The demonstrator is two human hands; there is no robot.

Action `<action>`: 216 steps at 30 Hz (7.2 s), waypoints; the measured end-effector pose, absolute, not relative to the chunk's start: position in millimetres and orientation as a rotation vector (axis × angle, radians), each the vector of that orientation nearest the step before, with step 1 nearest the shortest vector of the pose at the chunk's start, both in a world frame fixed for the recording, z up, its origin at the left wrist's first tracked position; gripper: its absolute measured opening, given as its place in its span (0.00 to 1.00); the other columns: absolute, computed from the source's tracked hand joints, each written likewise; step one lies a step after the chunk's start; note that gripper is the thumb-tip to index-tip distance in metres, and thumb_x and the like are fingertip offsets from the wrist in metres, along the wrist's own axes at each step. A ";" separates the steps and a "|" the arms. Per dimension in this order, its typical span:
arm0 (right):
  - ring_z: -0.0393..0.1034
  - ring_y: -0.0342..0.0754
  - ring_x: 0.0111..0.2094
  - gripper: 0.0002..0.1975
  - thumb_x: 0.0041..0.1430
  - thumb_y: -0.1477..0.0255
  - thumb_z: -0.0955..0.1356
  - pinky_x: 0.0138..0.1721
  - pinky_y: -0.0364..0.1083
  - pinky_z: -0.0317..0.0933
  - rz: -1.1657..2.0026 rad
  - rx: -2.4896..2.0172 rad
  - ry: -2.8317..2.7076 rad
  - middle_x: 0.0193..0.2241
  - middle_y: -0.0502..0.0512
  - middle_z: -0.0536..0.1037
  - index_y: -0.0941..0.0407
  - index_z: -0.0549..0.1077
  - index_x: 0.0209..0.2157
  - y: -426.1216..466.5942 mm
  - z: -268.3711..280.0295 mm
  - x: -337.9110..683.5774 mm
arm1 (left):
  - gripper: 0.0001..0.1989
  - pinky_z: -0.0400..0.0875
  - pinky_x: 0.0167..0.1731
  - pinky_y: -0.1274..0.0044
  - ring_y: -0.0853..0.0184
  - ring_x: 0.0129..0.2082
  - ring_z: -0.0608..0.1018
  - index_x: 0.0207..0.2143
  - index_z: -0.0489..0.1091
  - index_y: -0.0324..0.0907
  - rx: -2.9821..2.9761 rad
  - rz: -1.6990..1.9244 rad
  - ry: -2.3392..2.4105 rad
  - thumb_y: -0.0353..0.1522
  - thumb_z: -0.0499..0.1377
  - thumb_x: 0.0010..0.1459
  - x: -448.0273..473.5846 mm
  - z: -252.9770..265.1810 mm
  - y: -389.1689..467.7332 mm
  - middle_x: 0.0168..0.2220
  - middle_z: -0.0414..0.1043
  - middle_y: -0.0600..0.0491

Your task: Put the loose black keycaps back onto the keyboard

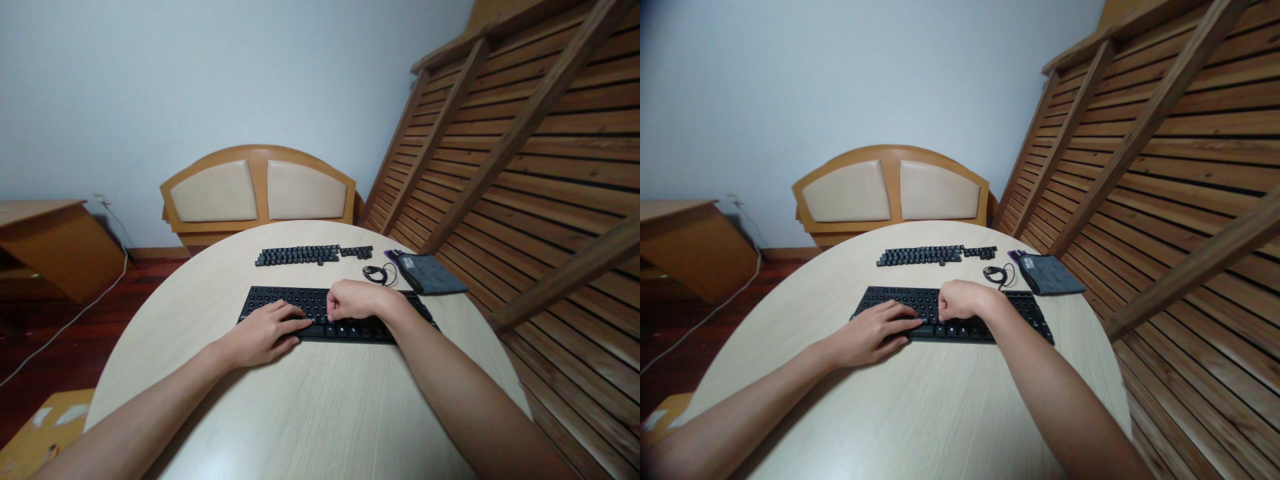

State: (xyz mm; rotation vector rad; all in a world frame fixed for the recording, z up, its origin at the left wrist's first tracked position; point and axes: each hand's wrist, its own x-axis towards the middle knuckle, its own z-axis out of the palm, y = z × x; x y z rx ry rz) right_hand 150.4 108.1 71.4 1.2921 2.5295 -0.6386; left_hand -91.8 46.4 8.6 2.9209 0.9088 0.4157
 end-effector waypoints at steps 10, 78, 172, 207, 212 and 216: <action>0.71 0.45 0.29 0.09 0.53 0.70 0.72 0.28 0.41 0.57 -0.660 1.311 2.518 0.30 0.53 0.82 0.58 0.83 0.36 107.7 71.0 149.8 | 0.20 0.70 0.52 0.63 0.57 0.51 0.72 0.61 0.66 0.46 2.919 0.435 0.902 0.32 0.54 0.67 -91.7 8.3 46.6 0.55 0.69 0.47; 0.75 0.48 0.36 0.09 0.58 0.67 0.69 0.34 0.42 0.61 -0.501 1.504 2.817 0.35 0.54 0.82 0.56 0.79 0.38 142.5 45.1 166.1 | 0.22 0.69 0.53 0.61 0.56 0.52 0.70 0.62 0.64 0.47 2.891 0.418 0.900 0.33 0.56 0.66 -93.2 7.9 46.1 0.56 0.68 0.47; 0.72 0.47 0.30 0.09 0.52 0.70 0.73 0.29 0.42 0.59 -0.713 1.289 2.494 0.29 0.52 0.82 0.56 0.83 0.36 109.9 77.5 170.6 | 0.22 0.70 0.52 0.62 0.57 0.52 0.72 0.62 0.65 0.48 2.883 0.467 0.871 0.33 0.55 0.66 -92.1 10.4 46.8 0.55 0.69 0.47; 0.75 0.49 0.34 0.11 0.52 0.67 0.72 0.34 0.43 0.62 -0.788 1.349 2.527 0.32 0.53 0.84 0.57 0.84 0.37 125.8 78.2 194.8 | 0.22 0.69 0.53 0.62 0.57 0.52 0.71 0.62 0.64 0.48 2.895 0.400 0.910 0.33 0.55 0.66 -93.7 10.9 45.6 0.56 0.68 0.47; 0.75 0.51 0.36 0.13 0.53 0.64 0.71 0.37 0.44 0.63 -0.827 1.411 2.623 0.33 0.54 0.84 0.57 0.83 0.35 127.7 95.9 220.7 | 0.22 0.70 0.53 0.63 0.57 0.52 0.72 0.62 0.65 0.48 2.887 0.446 0.892 0.33 0.55 0.66 -94.8 10.3 45.0 0.55 0.69 0.47; 0.75 0.52 0.35 0.13 0.54 0.63 0.70 0.37 0.45 0.64 -0.816 1.456 2.639 0.32 0.54 0.83 0.56 0.83 0.35 125.5 103.0 228.5 | 0.22 0.70 0.53 0.62 0.57 0.52 0.72 0.62 0.65 0.47 2.893 0.425 0.897 0.33 0.55 0.66 -95.4 9.4 45.7 0.55 0.69 0.47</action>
